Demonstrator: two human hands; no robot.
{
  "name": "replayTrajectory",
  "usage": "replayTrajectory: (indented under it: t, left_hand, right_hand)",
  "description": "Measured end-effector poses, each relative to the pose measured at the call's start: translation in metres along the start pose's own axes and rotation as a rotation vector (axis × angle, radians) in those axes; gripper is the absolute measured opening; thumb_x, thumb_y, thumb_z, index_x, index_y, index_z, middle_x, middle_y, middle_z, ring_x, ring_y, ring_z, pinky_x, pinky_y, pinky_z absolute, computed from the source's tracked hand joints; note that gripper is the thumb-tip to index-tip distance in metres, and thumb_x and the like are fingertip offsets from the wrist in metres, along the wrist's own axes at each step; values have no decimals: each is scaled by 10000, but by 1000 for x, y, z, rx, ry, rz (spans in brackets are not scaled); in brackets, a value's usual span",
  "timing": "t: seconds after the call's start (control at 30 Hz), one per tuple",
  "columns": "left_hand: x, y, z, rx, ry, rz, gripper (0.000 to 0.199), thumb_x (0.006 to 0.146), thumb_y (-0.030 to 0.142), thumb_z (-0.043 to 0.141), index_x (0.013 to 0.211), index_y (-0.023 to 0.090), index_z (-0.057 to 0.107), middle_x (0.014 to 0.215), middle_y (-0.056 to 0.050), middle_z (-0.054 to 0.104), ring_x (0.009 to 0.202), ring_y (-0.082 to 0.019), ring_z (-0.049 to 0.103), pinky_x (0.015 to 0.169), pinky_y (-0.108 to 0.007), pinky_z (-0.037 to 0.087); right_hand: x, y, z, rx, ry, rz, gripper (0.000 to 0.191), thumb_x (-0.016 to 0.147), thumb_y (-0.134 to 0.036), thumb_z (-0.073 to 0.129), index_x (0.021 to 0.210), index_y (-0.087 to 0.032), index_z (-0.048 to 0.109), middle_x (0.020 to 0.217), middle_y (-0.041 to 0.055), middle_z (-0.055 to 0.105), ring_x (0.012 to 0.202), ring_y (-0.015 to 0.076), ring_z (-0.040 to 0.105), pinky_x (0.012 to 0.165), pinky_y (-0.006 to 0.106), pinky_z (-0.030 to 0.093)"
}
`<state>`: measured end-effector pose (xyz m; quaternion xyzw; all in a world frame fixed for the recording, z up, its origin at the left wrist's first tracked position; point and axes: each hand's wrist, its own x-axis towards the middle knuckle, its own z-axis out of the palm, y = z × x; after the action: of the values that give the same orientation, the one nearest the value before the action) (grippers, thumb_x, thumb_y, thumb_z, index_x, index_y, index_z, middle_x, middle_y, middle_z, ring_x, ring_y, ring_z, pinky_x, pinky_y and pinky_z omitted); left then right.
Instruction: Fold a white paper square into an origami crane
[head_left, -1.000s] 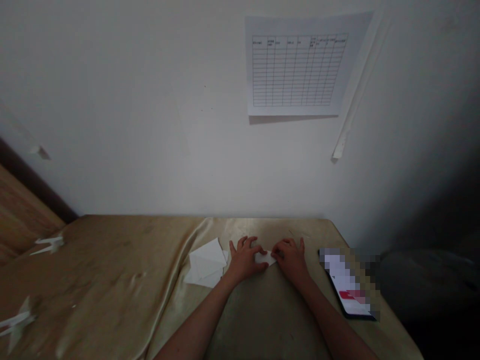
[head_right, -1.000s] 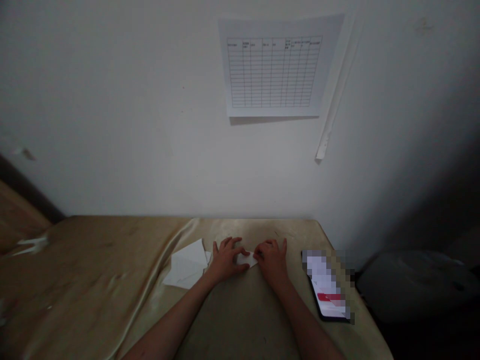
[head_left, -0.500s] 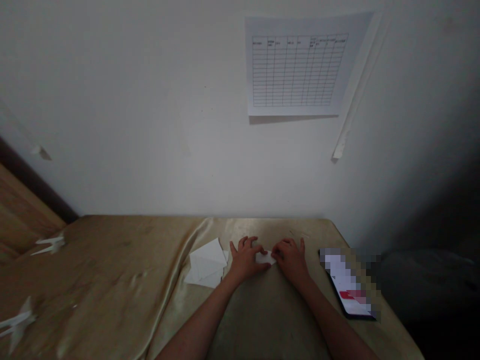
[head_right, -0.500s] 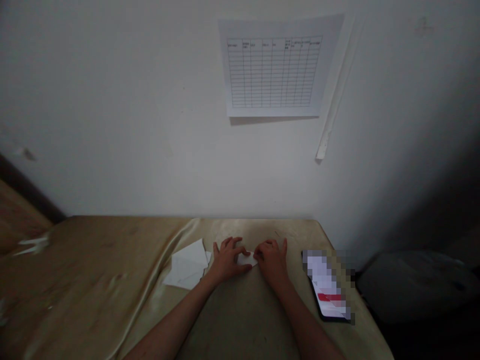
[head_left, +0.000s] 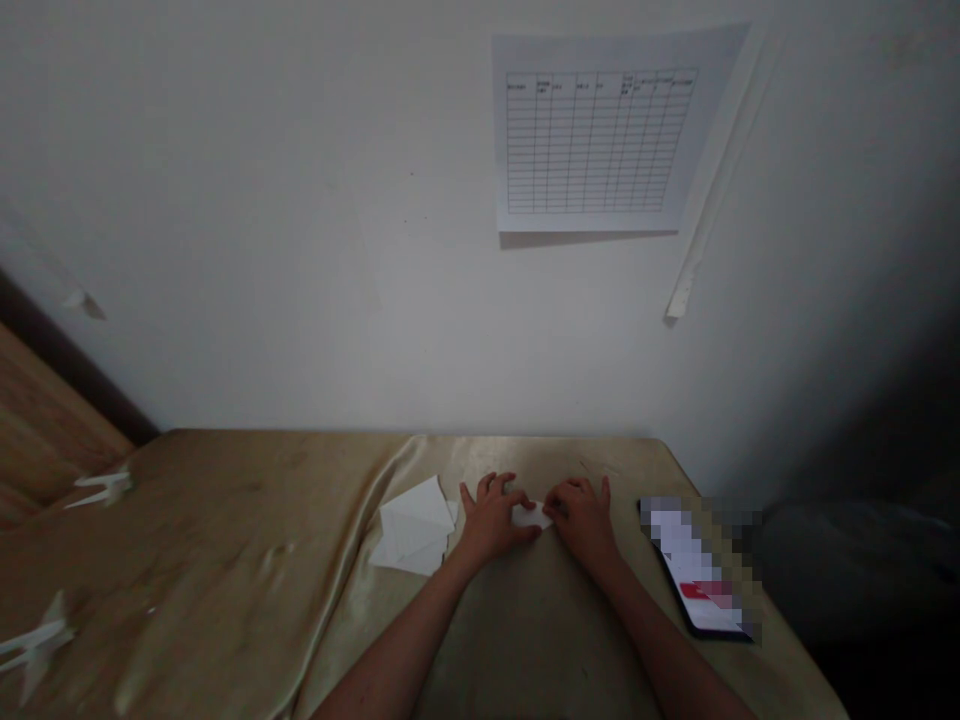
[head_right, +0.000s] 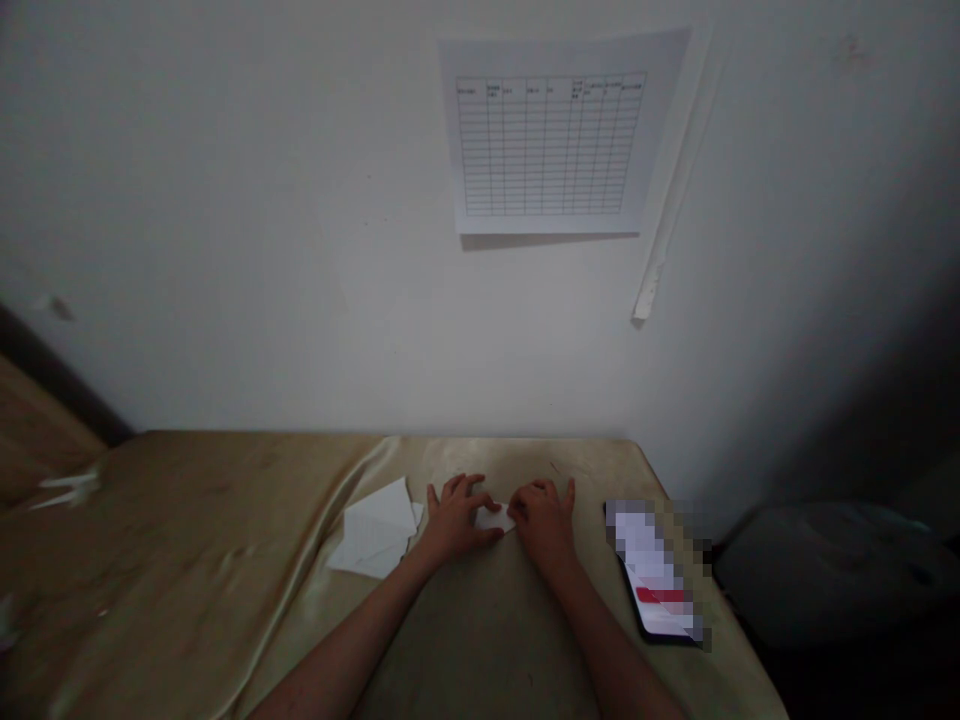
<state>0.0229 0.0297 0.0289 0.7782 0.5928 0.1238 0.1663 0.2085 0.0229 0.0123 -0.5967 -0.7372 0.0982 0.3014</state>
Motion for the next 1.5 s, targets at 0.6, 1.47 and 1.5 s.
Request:
replayTrajectory:
  t: [0.6, 1.47, 1.5]
  left_hand:
    - [2, 2, 11, 3, 66, -34, 432, 676, 513, 786, 1074, 385, 677, 1516, 1, 406, 1454, -375, 223, 1101, -771, -23]
    - [-1, 7, 7, 25, 80, 1, 393, 716, 510, 763, 1100, 515, 679, 1562, 56, 350, 1475, -384, 177, 1079, -792, -23]
    - [-1, 6, 6, 24, 78, 4, 389, 719, 513, 760, 1099, 517, 680, 1562, 56, 350, 1476, -386, 175, 1078, -794, -22]
  right_hand:
    - [2, 1, 7, -24, 18, 53, 129, 850, -221, 557, 830, -275, 672, 984, 3, 717, 1159, 263, 517, 1111, 685, -4]
    - [-2, 13, -2, -130, -81, 6, 227, 881, -346, 569, 1065, -346, 703, 1144, 29, 650, 1196, 257, 489, 1144, 623, 67]
    - [-3, 13, -4, -138, -93, -11, 243, 866, -351, 585, 1080, -345, 700, 1151, 33, 648, 1203, 260, 485, 1149, 624, 52]
